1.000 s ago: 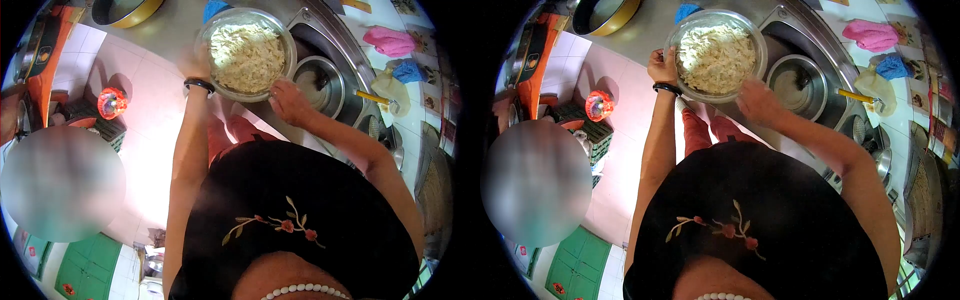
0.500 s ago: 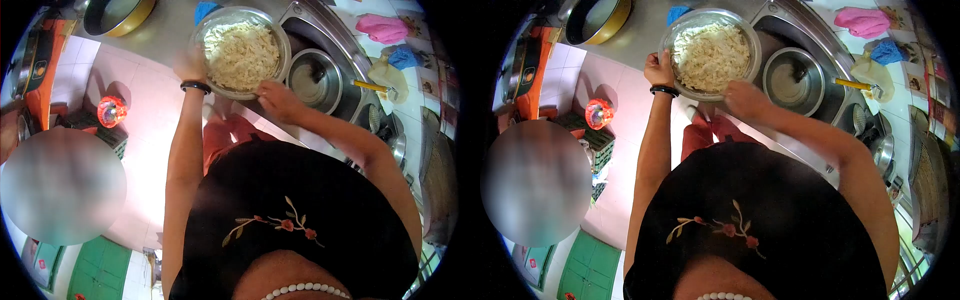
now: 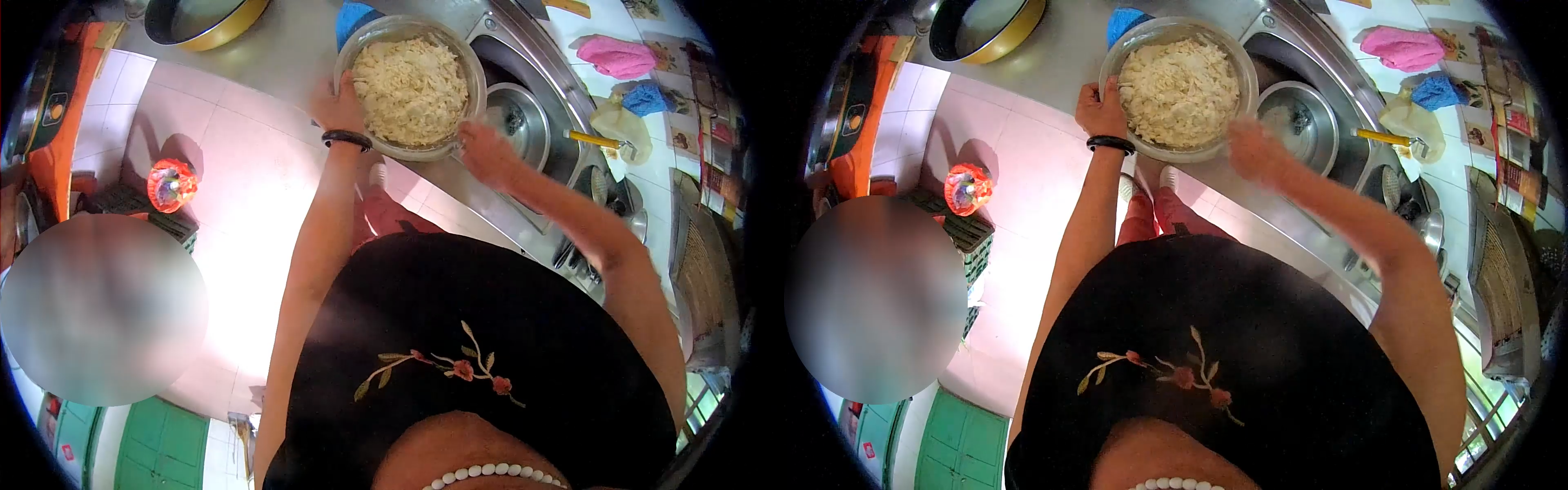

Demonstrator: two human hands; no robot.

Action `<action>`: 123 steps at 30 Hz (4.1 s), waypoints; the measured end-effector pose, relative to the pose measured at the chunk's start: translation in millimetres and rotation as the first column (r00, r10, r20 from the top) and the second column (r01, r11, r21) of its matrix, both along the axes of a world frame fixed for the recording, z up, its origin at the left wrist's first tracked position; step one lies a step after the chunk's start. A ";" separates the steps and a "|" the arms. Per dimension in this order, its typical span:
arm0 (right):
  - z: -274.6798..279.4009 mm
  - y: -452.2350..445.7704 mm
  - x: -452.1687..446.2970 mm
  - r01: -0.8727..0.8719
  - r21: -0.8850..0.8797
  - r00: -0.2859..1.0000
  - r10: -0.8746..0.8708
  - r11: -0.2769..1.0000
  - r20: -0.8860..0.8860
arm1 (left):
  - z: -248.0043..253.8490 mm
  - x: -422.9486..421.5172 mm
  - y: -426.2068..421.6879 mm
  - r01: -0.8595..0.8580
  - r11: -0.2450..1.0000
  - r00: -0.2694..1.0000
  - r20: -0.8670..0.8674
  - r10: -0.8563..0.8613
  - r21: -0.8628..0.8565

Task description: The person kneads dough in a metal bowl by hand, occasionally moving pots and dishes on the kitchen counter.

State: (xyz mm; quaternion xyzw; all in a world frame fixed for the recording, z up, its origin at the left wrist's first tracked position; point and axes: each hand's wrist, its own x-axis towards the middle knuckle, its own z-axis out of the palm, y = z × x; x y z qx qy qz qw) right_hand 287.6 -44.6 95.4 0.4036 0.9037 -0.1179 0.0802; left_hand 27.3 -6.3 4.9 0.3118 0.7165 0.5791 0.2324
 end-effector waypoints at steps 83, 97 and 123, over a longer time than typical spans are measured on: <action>-2.3 -2.4 -49.7 0.321 -0.116 0.913 -0.274 0.940 0.302 | 1.1 -3.4 -2.4 0.060 0.988 0.994 0.097 -0.047 -0.144; 17.9 -46.6 -69.5 0.164 -0.081 0.986 -0.165 0.983 -0.006 | -3.7 -0.8 -4.4 0.028 0.999 0.991 0.129 -0.023 -0.035; -12.4 124.6 -227.0 -0.089 -0.988 -0.600 -0.798 0.128 -0.049 | -9.8 -7.0 -1.2 0.090 0.995 0.978 0.184 -0.094 0.033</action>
